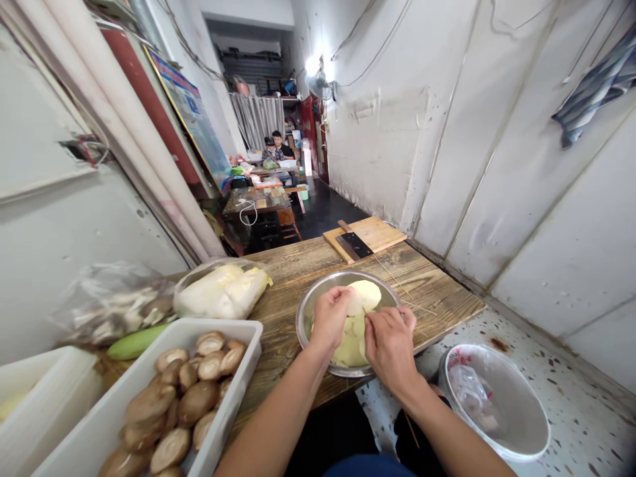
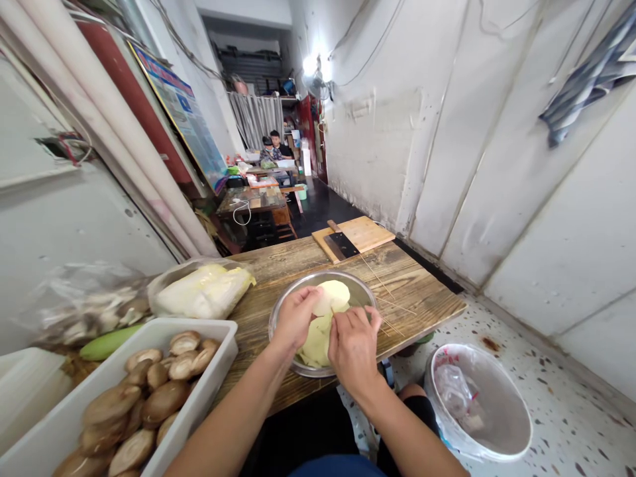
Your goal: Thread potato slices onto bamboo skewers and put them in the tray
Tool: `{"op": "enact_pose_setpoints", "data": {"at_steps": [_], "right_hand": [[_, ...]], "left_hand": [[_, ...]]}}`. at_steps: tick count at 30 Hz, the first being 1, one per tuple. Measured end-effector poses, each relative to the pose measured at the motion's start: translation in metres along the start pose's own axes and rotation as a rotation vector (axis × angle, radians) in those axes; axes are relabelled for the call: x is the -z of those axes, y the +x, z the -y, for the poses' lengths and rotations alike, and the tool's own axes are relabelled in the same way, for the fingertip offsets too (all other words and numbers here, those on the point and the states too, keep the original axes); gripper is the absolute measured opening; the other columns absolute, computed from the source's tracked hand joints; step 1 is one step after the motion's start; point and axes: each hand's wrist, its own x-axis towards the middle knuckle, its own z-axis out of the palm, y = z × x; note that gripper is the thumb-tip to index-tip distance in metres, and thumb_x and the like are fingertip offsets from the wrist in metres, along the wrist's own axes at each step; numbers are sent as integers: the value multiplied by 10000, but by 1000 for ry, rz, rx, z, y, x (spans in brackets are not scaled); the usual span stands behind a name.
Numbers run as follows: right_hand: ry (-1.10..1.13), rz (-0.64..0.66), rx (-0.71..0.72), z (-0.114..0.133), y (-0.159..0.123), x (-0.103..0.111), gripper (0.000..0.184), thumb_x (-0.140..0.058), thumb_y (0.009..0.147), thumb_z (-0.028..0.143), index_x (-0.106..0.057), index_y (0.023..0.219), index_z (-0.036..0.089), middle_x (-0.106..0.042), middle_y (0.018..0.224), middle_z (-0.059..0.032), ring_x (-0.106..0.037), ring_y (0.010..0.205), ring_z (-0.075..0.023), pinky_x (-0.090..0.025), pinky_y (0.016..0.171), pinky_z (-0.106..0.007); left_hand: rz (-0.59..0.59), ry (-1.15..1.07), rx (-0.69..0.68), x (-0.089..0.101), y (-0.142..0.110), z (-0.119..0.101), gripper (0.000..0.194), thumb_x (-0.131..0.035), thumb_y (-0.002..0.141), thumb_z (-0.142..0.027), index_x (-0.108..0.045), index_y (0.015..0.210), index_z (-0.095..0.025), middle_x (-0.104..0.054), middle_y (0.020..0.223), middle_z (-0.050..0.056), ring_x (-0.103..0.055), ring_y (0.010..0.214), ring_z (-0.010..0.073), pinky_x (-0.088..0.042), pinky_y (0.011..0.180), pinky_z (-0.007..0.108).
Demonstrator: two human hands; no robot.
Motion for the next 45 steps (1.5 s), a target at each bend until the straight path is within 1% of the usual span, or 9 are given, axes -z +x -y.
{"op": "enact_pose_setpoints", "data": {"at_steps": [8,11,17,23,31,34,37,41,45], "right_hand": [[38,-70,28,2,-1,-1,202,-444,873,101,-589,746,162,-645,710,-43,-573,768,-188,-315,848,-401],[52,-57,21,2,-1,-2,213,-437,877,104,-590,745,171,-651,733,-49,-577,793,-192,-317,847,-392],[79,55,-17,2,-3,0,227,-418,846,76,-580,722,177,-648,685,-29,-569,725,-174,-292,884,-397],[-108,193,-19,-1,5,7,212,-461,805,97,-591,654,172,-612,605,-24,-572,703,-186,-229,945,-441],[-145,209,-12,0,5,3,215,-476,792,91,-581,623,173,-588,570,-18,-562,663,-182,-224,948,-438],[-124,204,-24,1,3,3,215,-467,796,86,-585,640,174,-596,578,-19,-562,656,-177,-227,950,-433],[-87,168,-38,2,2,2,227,-447,809,82,-580,651,176,-593,580,-12,-562,650,-170,-234,955,-427],[-17,108,-27,3,1,0,231,-425,819,67,-569,680,182,-616,624,-6,-580,694,-165,-217,984,-433],[24,70,-25,1,2,-1,234,-428,817,60,-557,664,183,-625,640,-7,-593,716,-162,-218,985,-434]], "left_hand": [[25,-149,121,1,0,-1,220,-671,608,-328,-642,730,-146,-621,617,10,-538,517,109,-398,497,220],[13,-142,110,1,0,-2,222,-660,615,-326,-629,737,-144,-620,621,8,-536,515,107,-385,484,214],[-106,77,-97,-1,-5,2,197,-606,691,-333,-618,729,-140,-643,688,27,-580,643,138,-439,619,247],[-168,595,-383,-1,-11,2,222,-513,810,-347,-625,752,-165,-645,706,33,-562,652,149,-401,639,268],[-207,611,-427,0,-5,8,220,-488,827,-341,-617,764,-175,-636,725,33,-558,681,158,-399,653,265],[-208,517,-372,1,0,11,219,-512,803,-355,-616,745,-171,-630,705,29,-557,667,152,-410,645,259],[-173,309,-203,4,5,13,222,-561,747,-373,-611,723,-159,-620,666,21,-554,618,141,-417,596,249],[-42,-14,83,7,10,8,227,-641,637,-365,-598,699,-151,-592,591,3,-531,521,122,-412,522,245],[56,-164,205,7,10,-2,232,-706,536,-300,-605,679,-147,-602,568,0,-542,505,114,-432,518,245]]}}
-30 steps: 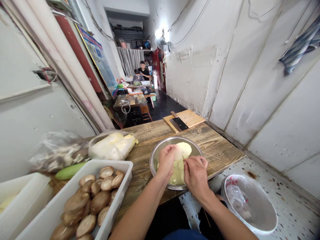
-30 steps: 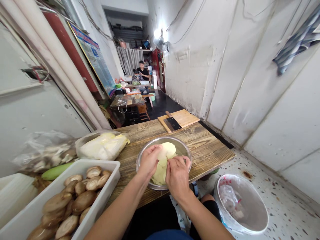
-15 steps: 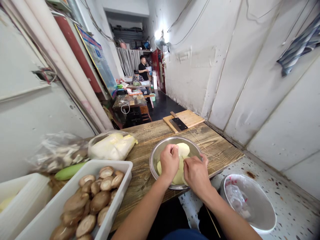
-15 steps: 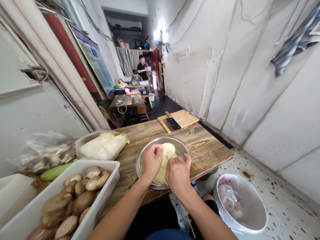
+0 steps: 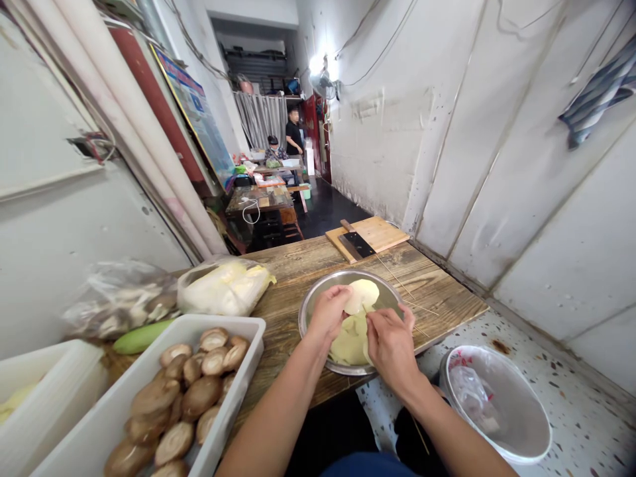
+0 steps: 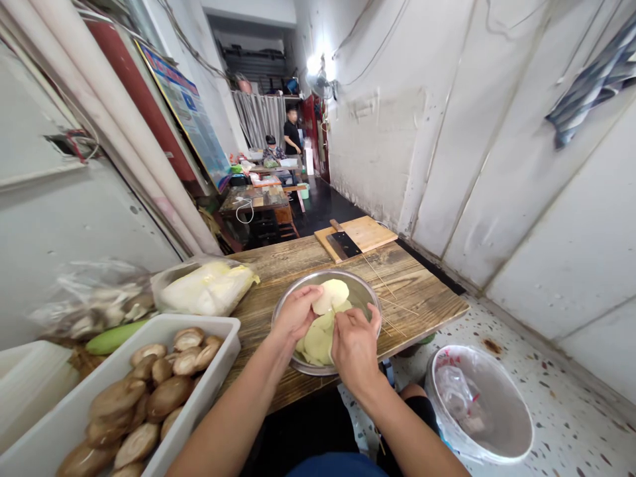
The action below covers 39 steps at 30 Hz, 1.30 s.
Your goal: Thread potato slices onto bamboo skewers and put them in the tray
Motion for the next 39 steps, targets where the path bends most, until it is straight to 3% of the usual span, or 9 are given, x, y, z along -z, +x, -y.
{"op": "enact_pose_setpoints", "data": {"at_steps": [12,17,20,26,34,39], "right_hand": [[49,-30,35,-5,-6,0,241,-407,836,60,-589,751,192,-608,593,8,-597,789,-179,-261,962,-406],[53,-18,20,-5,-8,4,243,-394,858,87,-581,736,185,-585,594,4,-565,673,-158,-294,928,-397],[32,-18,28,-5,-7,5,236,-396,860,93,-583,744,177,-577,601,0,-559,664,-157,-290,932,-406],[21,-55,28,-6,-7,2,225,-396,858,83,-589,792,178,-599,636,-5,-566,673,-157,-285,935,-406],[-10,-20,-42,-8,1,0,264,-417,864,86,-585,682,177,-608,587,6,-591,651,-148,-284,918,-372],[-31,36,-47,-11,10,-1,261,-434,886,141,-629,717,175,-681,678,-24,-632,780,-184,-246,967,-432]], "left_hand": [[-105,-67,-59,-10,-2,5,283,-694,539,-339,-605,714,-136,-618,604,18,-588,553,137,-456,530,254],[-32,-27,-63,-7,-4,-1,254,-697,566,-330,-617,707,-135,-629,623,23,-577,551,128,-449,531,242],[-25,41,-110,-5,-6,-2,235,-687,596,-335,-625,714,-142,-623,622,8,-551,529,107,-425,512,220],[32,38,-58,-5,-7,-3,226,-712,561,-317,-620,672,-143,-589,570,-5,-514,489,92,-385,478,203],[26,56,-62,-5,-4,1,209,-711,567,-319,-624,647,-147,-572,580,-13,-496,496,83,-374,470,195],[33,12,-6,-1,5,0,185,-715,565,-270,-613,652,-144,-587,589,-7,-512,512,93,-387,476,201]]}}
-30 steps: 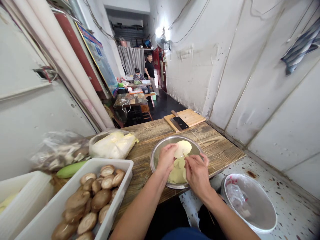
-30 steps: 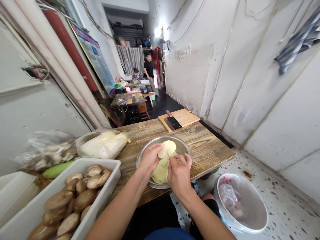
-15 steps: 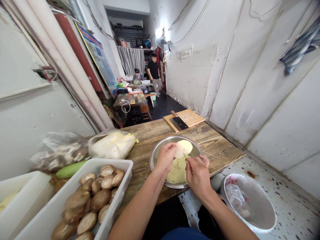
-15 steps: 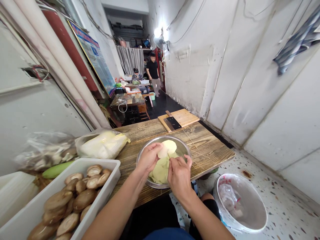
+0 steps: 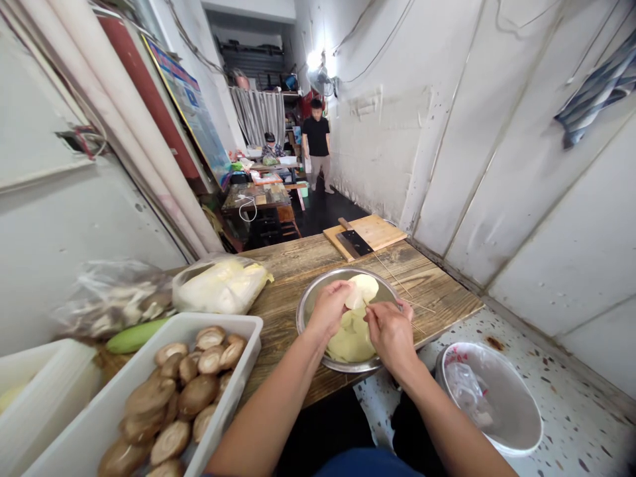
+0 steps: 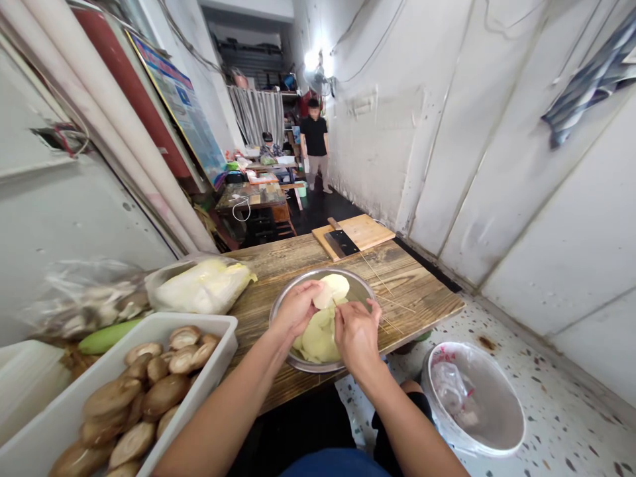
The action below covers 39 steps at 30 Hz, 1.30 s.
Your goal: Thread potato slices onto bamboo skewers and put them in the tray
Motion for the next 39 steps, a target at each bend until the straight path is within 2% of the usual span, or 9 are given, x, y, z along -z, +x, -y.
{"op": "enact_pose_setpoints", "data": {"at_steps": [2,4,6,13,20,23,31,35,39], "right_hand": [[-43,-20,35,-3,-2,6,204,-456,903,209,-656,901,165,-713,857,-73,-610,952,-240,-250,976,-469],[-91,-57,64,-9,-12,16,297,-480,906,291,-592,1127,127,-669,1077,-138,-542,1094,-286,-302,967,-477],[-101,-63,61,-18,-26,26,361,-471,910,328,-551,1182,103,-628,1146,-170,-531,1099,-297,-380,931,-458],[190,229,-111,-28,-68,36,248,-436,927,305,-602,1050,169,-664,924,-90,-643,818,-198,-533,729,-297],[338,105,-190,-24,-81,20,347,-408,932,319,-694,980,127,-659,622,-61,-672,655,-202,-543,614,-261],[322,45,-208,-24,-81,19,366,-423,925,320,-703,982,90,-669,623,-81,-659,605,-201,-535,582,-267],[386,111,-194,-23,-75,24,350,-432,922,312,-707,990,107,-646,608,-60,-615,565,-177,-500,556,-254],[452,140,-213,-21,-68,26,337,-435,921,319,-698,992,120,-586,558,-17,-568,515,-152,-470,518,-235],[424,96,-243,-19,-59,28,332,-444,911,323,-692,986,116,-552,533,-1,-573,518,-154,-463,503,-230]], "left_hand": [[-22,-50,31,5,5,0,190,-719,565,-254,-606,665,-139,-600,598,3,-532,525,105,-416,497,216],[-47,-93,45,10,9,-1,201,-726,567,-240,-603,682,-131,-609,607,13,-547,534,112,-441,514,229],[-52,-136,31,15,12,-1,226,-735,576,-241,-606,721,-125,-627,639,25,-564,553,119,-455,525,236],[-22,-175,-18,11,15,5,299,-761,598,-295,-613,798,-129,-658,750,47,-609,644,145,-473,562,251],[21,-149,33,7,9,3,286,-767,549,-286,-579,711,-145,-625,661,14,-575,568,127,-414,481,215],[58,-62,42,9,9,-2,272,-763,566,-299,-575,678,-137,-580,588,-3,-516,502,92,-359,438,188],[286,85,82,20,17,-22,276,-788,579,-309,-618,668,-111,-521,556,-14,-465,492,60,-359,465,181],[484,198,241,21,16,-22,283,-792,600,-313,-629,704,-106,-522,571,-12,-438,466,42,-346,465,176],[470,133,198,15,11,-9,293,-760,650,-356,-629,764,-120,-557,628,4,-481,511,56,-365,489,173]]}}
